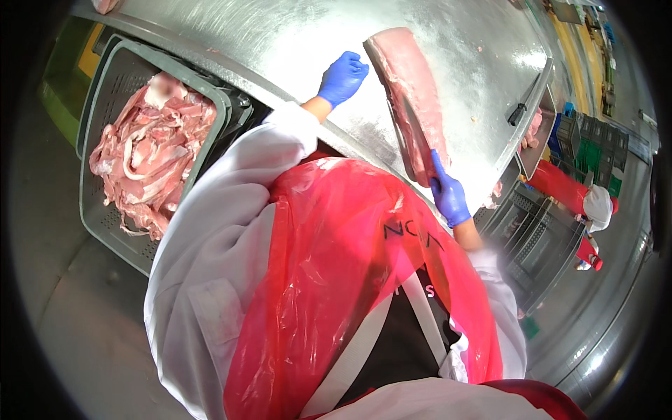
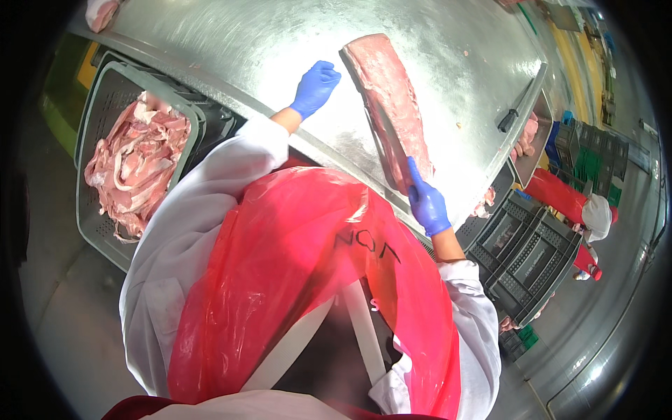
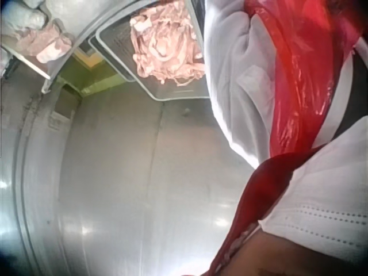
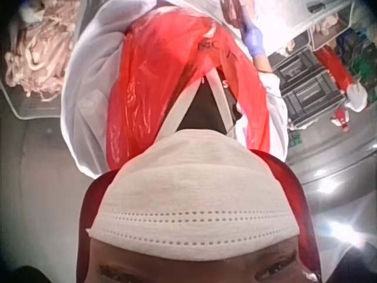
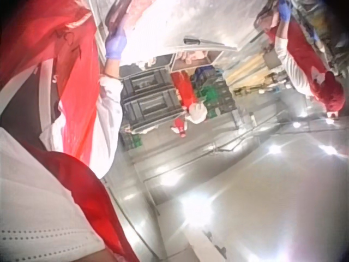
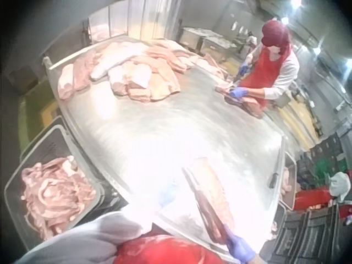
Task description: The person uses a knife to trim fat and connective tissue from large cuts of raw meat on a stainless steel table. They repeatedly slice along the surface of the meat, separating the fat layer and placing the trimmed pieces into a nearby bin. The process involves handling multiple large cuts sequentially.
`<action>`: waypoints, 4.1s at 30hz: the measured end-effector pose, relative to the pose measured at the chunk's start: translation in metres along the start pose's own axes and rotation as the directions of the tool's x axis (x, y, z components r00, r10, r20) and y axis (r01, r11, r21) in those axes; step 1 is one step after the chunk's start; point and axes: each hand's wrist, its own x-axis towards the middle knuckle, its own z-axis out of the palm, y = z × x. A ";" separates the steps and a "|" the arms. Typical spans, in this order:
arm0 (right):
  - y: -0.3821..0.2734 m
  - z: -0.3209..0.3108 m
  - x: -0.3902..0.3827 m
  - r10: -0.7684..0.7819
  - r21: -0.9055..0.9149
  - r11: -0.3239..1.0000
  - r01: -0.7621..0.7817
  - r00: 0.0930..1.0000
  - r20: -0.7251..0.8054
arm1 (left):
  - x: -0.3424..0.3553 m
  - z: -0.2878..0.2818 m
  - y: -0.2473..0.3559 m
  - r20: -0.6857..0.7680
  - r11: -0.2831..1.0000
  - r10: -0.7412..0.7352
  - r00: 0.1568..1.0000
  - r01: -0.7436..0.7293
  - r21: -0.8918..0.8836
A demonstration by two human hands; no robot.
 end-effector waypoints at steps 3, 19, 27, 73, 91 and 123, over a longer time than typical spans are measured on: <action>0.007 -0.015 0.009 0.098 0.086 0.992 -0.089 0.988 -0.117 | 0.008 0.042 0.052 -0.046 0.961 -0.231 0.972 0.235 0.147; -0.103 0.016 0.208 -0.006 -0.214 0.977 -0.001 0.999 -0.035 | 0.017 0.026 0.008 -0.019 0.947 -0.268 0.963 0.260 -0.191; -0.063 0.018 0.078 0.122 -0.286 0.954 -0.086 0.986 0.111 | 0.006 0.002 0.016 -0.107 0.951 -0.215 0.971 0.233 0.202; 0.118 0.052 -0.083 0.409 0.682 0.731 -0.013 0.809 -0.423 | -0.104 0.006 0.172 0.679 0.153 0.437 0.589 -0.793 0.589; 0.140 0.106 -0.201 0.764 0.944 0.308 0.117 0.561 -0.319 | 0.130 0.219 0.145 0.837 -0.152 -0.306 0.454 -0.891 0.428; 0.171 0.065 -0.065 0.606 0.920 0.385 0.072 0.732 -0.311 | -0.034 0.308 0.141 0.696 0.249 -0.114 0.709 -0.658 0.711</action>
